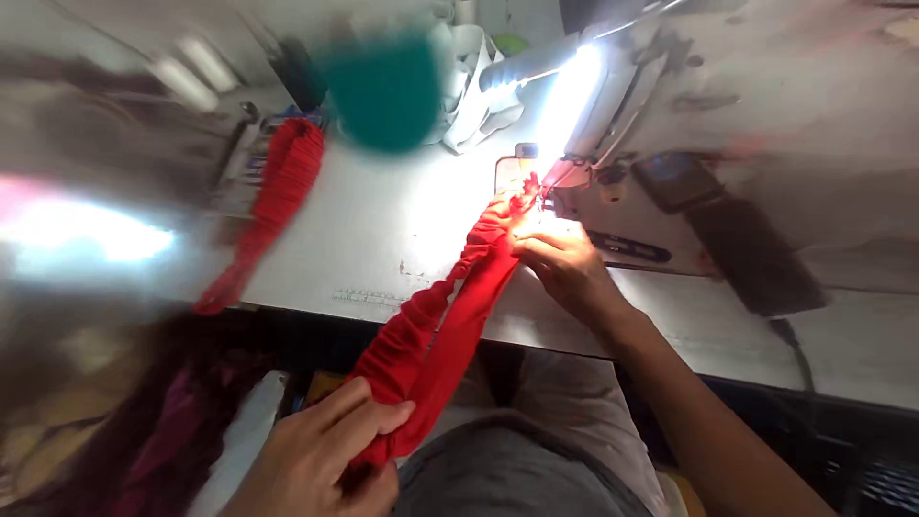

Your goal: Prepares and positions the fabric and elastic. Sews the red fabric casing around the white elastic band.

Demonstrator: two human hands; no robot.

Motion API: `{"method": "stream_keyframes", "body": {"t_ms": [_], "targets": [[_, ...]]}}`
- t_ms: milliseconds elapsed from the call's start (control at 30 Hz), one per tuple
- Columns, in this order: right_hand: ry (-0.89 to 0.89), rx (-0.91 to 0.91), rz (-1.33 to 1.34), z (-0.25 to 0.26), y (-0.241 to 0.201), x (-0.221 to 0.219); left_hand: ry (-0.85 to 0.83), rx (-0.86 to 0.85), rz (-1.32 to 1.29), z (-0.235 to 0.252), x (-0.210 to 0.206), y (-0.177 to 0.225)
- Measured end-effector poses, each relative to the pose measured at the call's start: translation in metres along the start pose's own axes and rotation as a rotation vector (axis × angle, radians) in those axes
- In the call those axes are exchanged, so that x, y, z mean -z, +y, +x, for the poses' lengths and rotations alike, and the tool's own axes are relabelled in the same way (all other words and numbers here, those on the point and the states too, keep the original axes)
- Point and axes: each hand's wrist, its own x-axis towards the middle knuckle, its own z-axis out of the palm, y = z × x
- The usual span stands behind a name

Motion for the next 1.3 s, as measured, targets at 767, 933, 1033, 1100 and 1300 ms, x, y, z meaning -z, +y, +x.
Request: {"method": "stream_keyframes", "body": {"t_ms": [767,933,1033,1100,1300], "targets": [[0.028,0.118,0.146,0.017,-0.033,0.031,0.057,-0.112,-0.009,0.023,0.018,-0.013],[0.073,-0.046,-0.003,-0.025,-0.049,0.024,-0.110,-0.242,0.072,0.043,0.014,-0.020],[0.069,-0.098,-0.060,-0.051,-0.057,0.004,-0.239,-0.340,0.237,0.074,0.000,-0.020],[0.073,-0.151,-0.090,-0.062,-0.062,-0.004,-0.264,-0.344,0.143,0.110,-0.028,-0.011],[0.076,-0.223,-0.206,-0.075,-0.073,-0.005,-0.129,-0.397,0.277,0.204,-0.143,-0.055]]}}
